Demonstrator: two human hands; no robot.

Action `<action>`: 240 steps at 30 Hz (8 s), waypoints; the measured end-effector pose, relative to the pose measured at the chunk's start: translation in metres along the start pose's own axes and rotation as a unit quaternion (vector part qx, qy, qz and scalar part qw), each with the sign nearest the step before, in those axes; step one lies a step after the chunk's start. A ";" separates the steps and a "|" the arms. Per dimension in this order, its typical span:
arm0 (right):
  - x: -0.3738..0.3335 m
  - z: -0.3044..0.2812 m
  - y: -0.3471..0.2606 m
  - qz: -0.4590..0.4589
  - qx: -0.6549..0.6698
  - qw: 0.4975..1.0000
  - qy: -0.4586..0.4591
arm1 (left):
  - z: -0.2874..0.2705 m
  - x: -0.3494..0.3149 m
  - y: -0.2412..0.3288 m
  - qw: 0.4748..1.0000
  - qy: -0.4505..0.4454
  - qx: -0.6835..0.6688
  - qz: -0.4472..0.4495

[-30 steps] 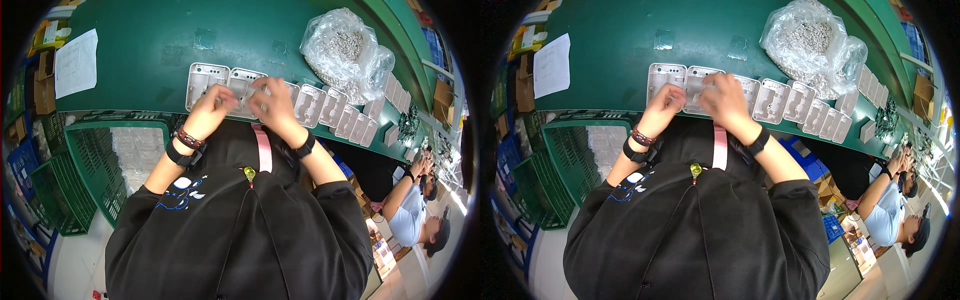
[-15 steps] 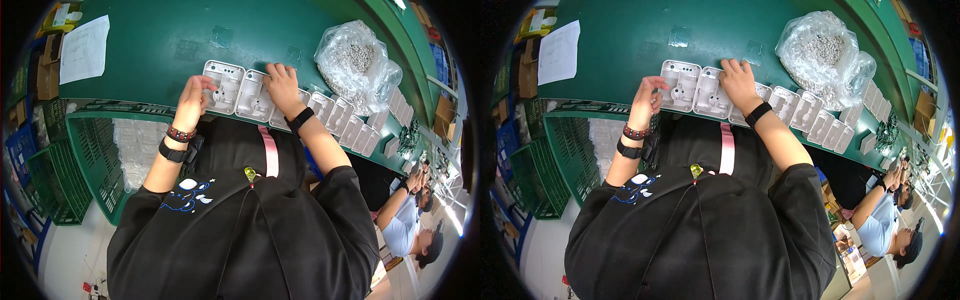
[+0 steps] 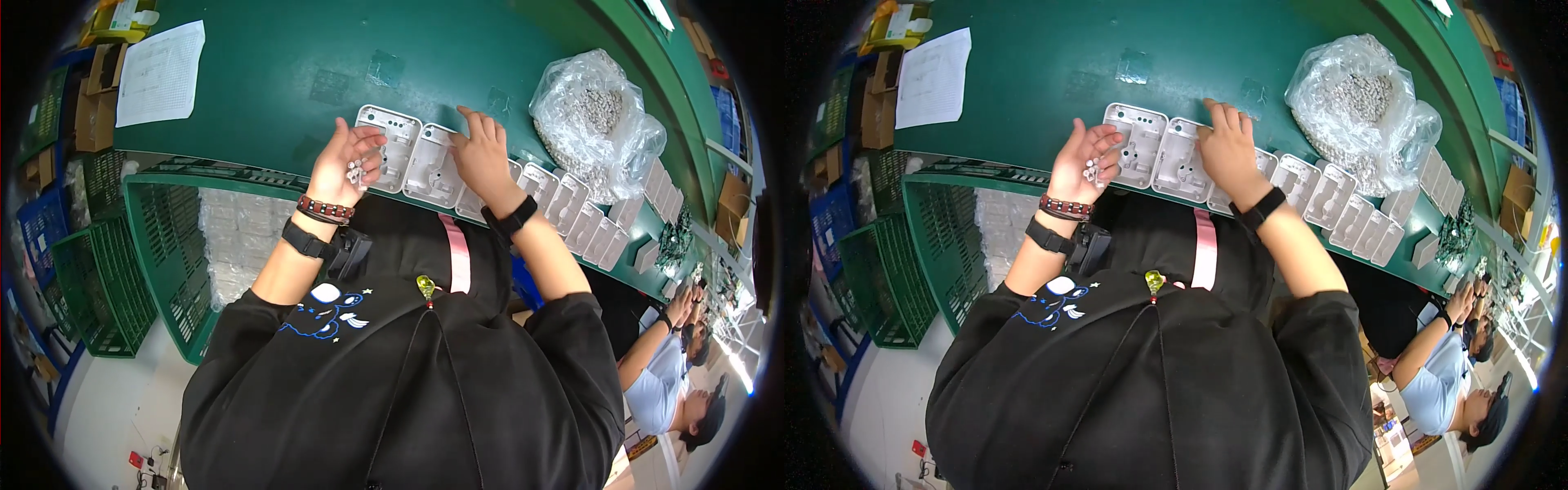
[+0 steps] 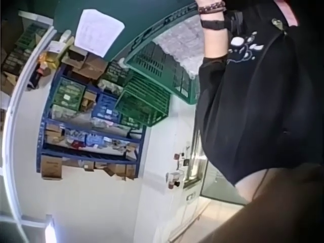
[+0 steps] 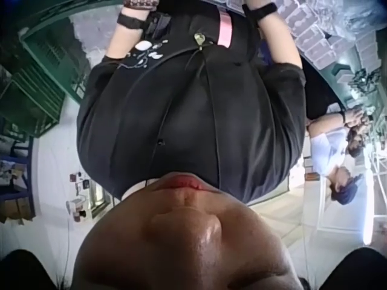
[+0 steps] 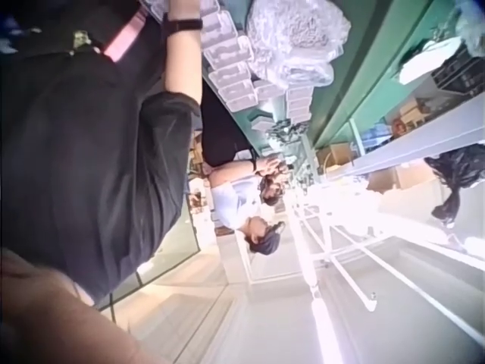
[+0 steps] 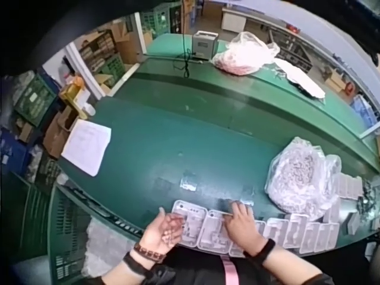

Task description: The person carries several white plastic housings from a crate to a workbench and lays them out in a row. They then pick up small white components from plastic bags and press them into the interior of each housing.

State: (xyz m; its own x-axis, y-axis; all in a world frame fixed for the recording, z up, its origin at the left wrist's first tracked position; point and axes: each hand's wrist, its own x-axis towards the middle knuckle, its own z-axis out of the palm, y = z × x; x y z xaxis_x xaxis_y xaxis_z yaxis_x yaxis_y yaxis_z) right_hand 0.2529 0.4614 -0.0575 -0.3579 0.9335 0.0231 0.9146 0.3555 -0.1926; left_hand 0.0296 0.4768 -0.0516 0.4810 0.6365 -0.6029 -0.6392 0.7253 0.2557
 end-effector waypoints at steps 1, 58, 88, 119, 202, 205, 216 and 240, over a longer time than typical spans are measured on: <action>0.005 -0.010 -0.009 0.008 0.030 0.999 0.029 | -0.001 0.003 -0.001 1.000 0.001 0.002 0.004; 0.070 0.028 -0.028 -0.117 0.029 0.993 -0.017 | -0.021 -0.005 0.017 0.918 0.114 0.370 0.088; 0.034 0.030 -0.030 -0.042 0.084 0.996 -0.007 | 0.002 0.000 0.009 0.996 0.065 0.003 0.063; -0.338 -0.072 0.156 0.390 0.131 0.904 0.120 | 0.278 0.138 -0.201 0.947 -0.100 0.265 0.150; -0.364 -0.139 0.273 0.256 0.856 0.343 0.288 | 0.340 0.114 -0.418 0.676 -0.362 0.634 0.096; -0.367 -0.137 0.263 0.306 0.837 0.381 0.248 | 0.335 0.108 -0.421 0.535 -0.383 0.738 0.149; -0.362 -0.128 0.251 0.334 0.848 0.318 0.264 | 0.312 0.114 -0.418 0.481 -0.321 0.786 0.219; -0.408 -0.086 0.391 0.062 0.070 0.994 0.055 | 0.270 0.149 -0.486 0.294 -0.355 0.883 0.087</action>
State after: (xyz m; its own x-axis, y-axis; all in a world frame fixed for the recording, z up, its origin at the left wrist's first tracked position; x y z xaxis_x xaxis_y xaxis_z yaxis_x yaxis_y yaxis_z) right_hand 0.7730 0.2237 -0.0584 -0.2143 0.9719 0.0970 0.9123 0.2346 -0.3356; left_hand 0.5741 0.2897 -0.0618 0.9383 0.1434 -0.3148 0.3152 -0.7290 0.6076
